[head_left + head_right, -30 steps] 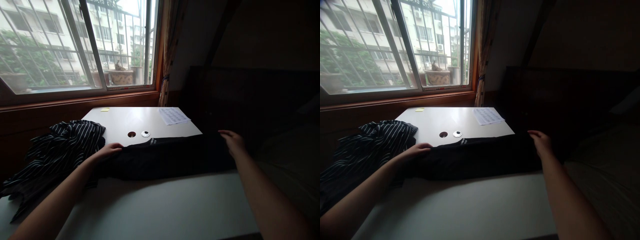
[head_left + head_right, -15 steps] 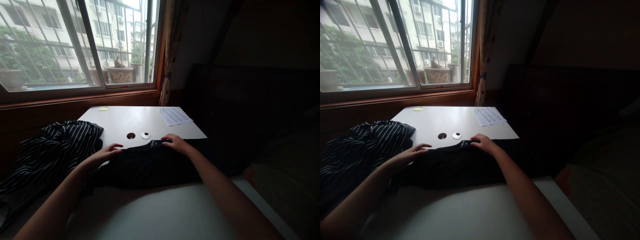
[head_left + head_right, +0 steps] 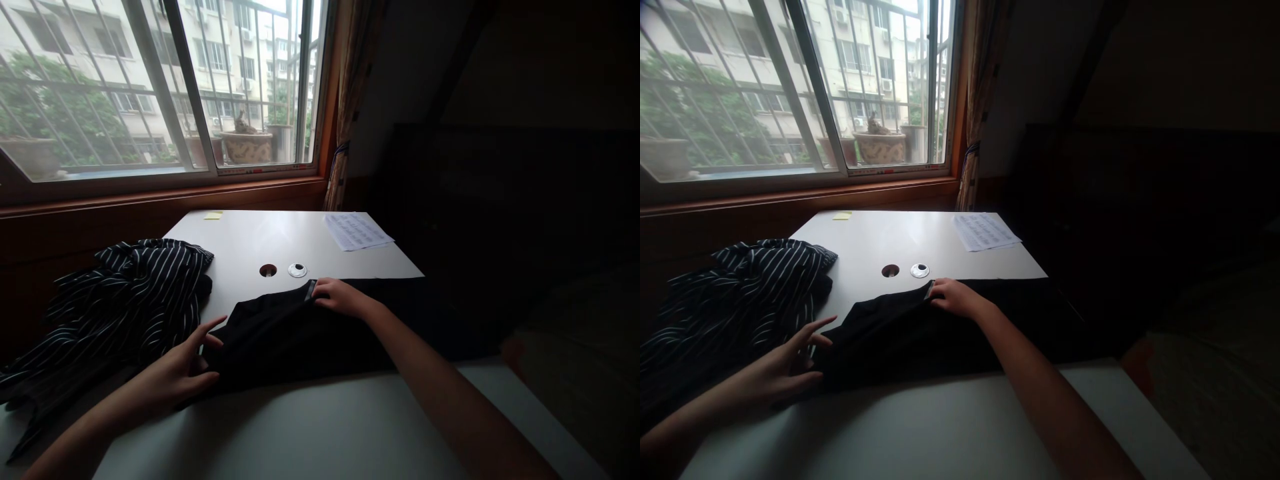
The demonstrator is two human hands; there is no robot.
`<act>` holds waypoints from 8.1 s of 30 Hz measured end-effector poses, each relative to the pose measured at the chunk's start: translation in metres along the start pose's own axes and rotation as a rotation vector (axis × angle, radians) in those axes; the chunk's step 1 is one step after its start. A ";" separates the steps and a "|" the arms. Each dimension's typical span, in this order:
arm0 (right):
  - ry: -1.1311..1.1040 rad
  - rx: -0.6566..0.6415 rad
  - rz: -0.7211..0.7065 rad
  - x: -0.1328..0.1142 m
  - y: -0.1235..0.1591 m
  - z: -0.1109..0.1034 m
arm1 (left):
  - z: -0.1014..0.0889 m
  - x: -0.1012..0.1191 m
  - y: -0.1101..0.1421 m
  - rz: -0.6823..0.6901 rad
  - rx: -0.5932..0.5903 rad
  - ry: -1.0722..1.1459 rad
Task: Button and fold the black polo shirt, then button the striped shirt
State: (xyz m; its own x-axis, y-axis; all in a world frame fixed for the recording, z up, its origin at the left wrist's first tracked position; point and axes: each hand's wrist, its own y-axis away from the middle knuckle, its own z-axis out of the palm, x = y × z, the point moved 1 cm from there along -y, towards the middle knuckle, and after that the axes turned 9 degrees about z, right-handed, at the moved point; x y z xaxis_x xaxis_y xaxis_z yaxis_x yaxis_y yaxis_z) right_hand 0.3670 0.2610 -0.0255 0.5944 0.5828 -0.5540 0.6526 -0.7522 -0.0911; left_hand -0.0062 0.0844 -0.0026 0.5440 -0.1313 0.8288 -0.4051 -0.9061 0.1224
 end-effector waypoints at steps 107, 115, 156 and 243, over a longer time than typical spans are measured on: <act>0.544 0.326 1.137 0.128 0.314 -0.030 | 0.012 -0.082 0.029 -0.085 0.187 -0.704; 0.647 0.485 0.814 0.126 0.291 -0.058 | -0.005 -0.017 0.003 0.139 0.208 -0.973; -0.015 0.626 0.836 0.177 0.220 -0.060 | 0.043 0.022 -0.121 0.300 -0.047 -0.510; 0.514 0.546 0.618 0.065 0.260 -0.016 | 0.070 0.001 -0.038 0.667 0.023 -0.995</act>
State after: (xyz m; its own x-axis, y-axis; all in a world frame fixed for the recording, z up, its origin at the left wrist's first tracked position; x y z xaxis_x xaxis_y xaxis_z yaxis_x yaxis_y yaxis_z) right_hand 0.5827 0.1086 -0.0717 0.9764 0.0031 -0.2162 -0.0743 -0.9343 -0.3487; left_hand 0.0613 0.0904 -0.0443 0.5658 -0.8222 -0.0615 -0.8155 -0.5471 -0.1887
